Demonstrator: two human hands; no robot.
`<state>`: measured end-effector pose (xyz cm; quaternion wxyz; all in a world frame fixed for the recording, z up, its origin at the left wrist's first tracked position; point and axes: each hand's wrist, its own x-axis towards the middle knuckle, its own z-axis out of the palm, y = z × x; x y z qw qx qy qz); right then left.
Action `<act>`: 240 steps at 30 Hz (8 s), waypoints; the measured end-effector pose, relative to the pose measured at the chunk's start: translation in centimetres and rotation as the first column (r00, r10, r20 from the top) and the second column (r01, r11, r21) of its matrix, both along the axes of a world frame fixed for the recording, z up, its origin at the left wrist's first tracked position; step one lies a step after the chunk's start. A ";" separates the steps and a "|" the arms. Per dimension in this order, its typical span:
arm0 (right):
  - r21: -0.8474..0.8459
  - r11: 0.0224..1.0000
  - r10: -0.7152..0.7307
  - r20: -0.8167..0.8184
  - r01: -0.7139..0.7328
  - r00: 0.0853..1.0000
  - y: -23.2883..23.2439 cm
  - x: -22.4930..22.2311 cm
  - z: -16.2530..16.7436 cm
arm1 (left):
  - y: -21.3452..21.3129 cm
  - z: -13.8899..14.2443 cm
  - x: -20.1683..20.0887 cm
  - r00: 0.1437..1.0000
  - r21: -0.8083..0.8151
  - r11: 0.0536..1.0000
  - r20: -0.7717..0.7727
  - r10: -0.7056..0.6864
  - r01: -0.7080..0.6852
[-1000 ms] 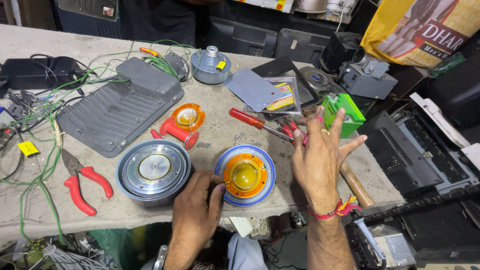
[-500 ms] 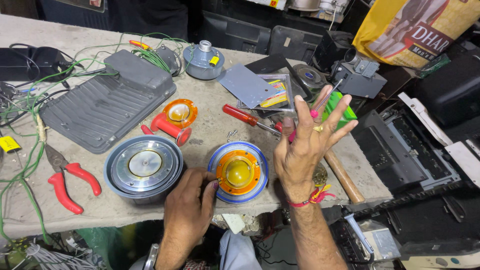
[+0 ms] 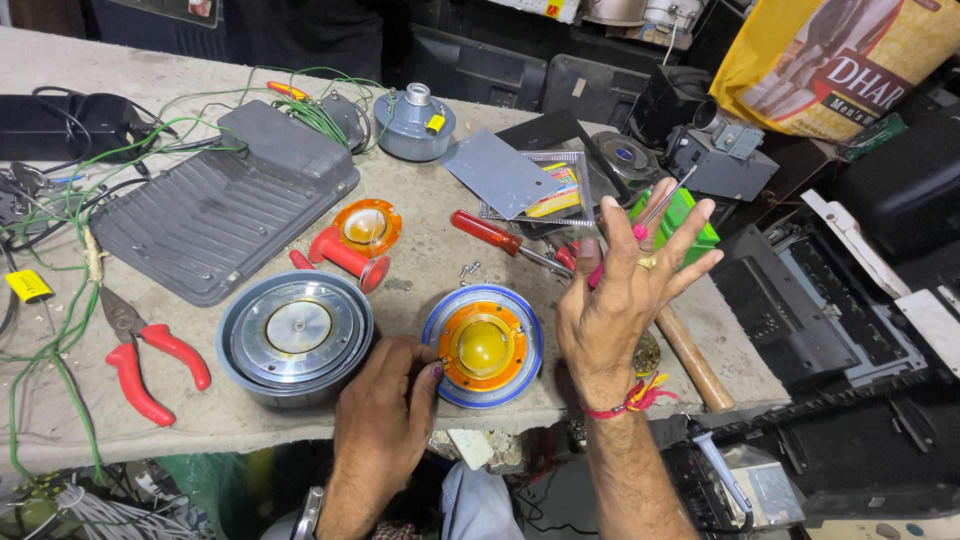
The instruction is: The person uses a soldering iron and pliers to attach small metal pins to a circular orange and blue electronic component. They repeatedly heat the pins and apply solder to secure them in place.
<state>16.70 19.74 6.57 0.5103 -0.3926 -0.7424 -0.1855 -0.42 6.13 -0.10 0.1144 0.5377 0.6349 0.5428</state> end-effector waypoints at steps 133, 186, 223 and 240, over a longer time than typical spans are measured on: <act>0.228 -0.264 0.124 -0.955 -0.937 -0.268 -1.5 3.2 8.9 | -0.2 0.9 -0.5 1.000 0.035 0.999 0.001 -0.022 0.022; -0.643 0.213 0.661 -0.460 -0.736 0.593 3.7 1.7 3.3 | 0.8 0.1 -0.3 0.999 -0.012 1.000 0.036 -0.005 0.006; -0.108 0.989 0.079 0.962 0.098 0.263 8.4 2.7 4.3 | 0.4 -0.1 -1.2 0.998 0.024 0.999 0.049 -0.037 0.036; 0.075 0.894 -0.153 0.978 -0.442 -0.144 7.4 3.6 1.7 | 0.5 -0.5 -0.3 1.000 -0.019 1.000 0.022 -0.009 0.009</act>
